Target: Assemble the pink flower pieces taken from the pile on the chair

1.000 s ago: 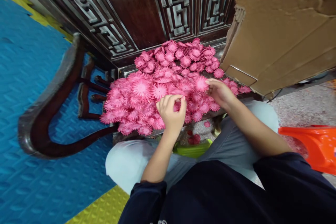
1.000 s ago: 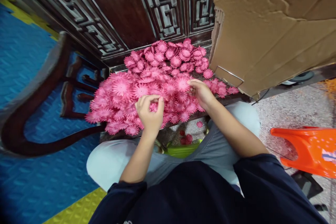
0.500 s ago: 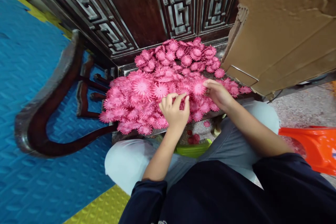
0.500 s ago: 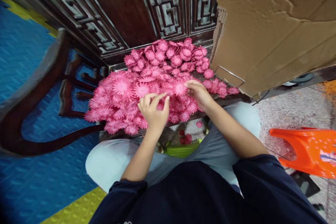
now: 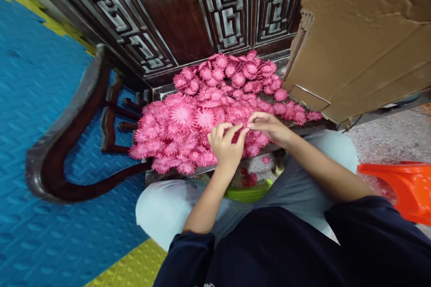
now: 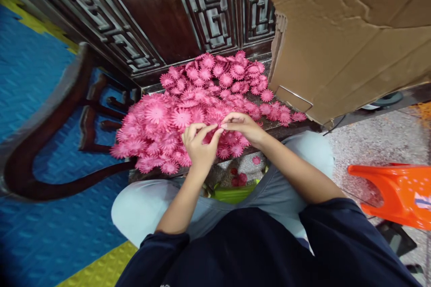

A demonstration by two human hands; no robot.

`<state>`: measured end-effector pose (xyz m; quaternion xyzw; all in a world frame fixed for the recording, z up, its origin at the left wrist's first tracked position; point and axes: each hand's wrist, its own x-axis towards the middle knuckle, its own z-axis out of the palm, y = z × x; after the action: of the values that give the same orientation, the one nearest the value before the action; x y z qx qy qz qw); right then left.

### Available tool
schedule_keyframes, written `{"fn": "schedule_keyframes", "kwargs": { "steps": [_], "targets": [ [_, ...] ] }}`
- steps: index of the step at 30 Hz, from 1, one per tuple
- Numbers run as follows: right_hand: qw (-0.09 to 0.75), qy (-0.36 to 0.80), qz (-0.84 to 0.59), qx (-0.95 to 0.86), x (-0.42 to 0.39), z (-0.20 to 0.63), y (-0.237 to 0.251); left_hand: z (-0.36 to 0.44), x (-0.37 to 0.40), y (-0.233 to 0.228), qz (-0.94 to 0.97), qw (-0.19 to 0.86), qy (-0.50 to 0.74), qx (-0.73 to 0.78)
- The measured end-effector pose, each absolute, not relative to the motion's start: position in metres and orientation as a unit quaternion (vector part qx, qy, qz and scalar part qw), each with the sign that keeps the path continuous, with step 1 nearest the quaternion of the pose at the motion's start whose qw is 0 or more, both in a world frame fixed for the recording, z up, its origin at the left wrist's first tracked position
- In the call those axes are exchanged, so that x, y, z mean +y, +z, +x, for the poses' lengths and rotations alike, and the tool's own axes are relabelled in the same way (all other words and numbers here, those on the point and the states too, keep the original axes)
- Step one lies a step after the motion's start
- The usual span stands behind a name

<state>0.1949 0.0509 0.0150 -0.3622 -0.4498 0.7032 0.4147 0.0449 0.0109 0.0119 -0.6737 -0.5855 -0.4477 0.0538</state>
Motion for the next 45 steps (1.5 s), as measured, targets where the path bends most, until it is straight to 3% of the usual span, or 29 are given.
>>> {"fn": "schedule_keyframes", "kwargs": {
  "steps": [15,25,31,45],
  "targets": [
    [0.432,0.655,-0.398,-0.475,0.049,0.192,0.014,0.045,0.010,0.013,-0.686,-0.018,-0.425,-0.590],
    [0.466,0.634,-0.415,-0.457,0.049,0.190,0.017,0.048,0.009,0.011,-0.698,0.003,-0.430,-0.573],
    [0.471,0.662,-0.397,-0.428,0.050,0.190,0.014,0.050,0.008,0.011,-0.680,0.029,-0.431,-0.593],
    [0.441,0.707,-0.362,-0.417,0.049,0.191,0.008,0.043,0.010,0.018,-0.665,-0.048,-0.450,-0.594]
  ]
}}
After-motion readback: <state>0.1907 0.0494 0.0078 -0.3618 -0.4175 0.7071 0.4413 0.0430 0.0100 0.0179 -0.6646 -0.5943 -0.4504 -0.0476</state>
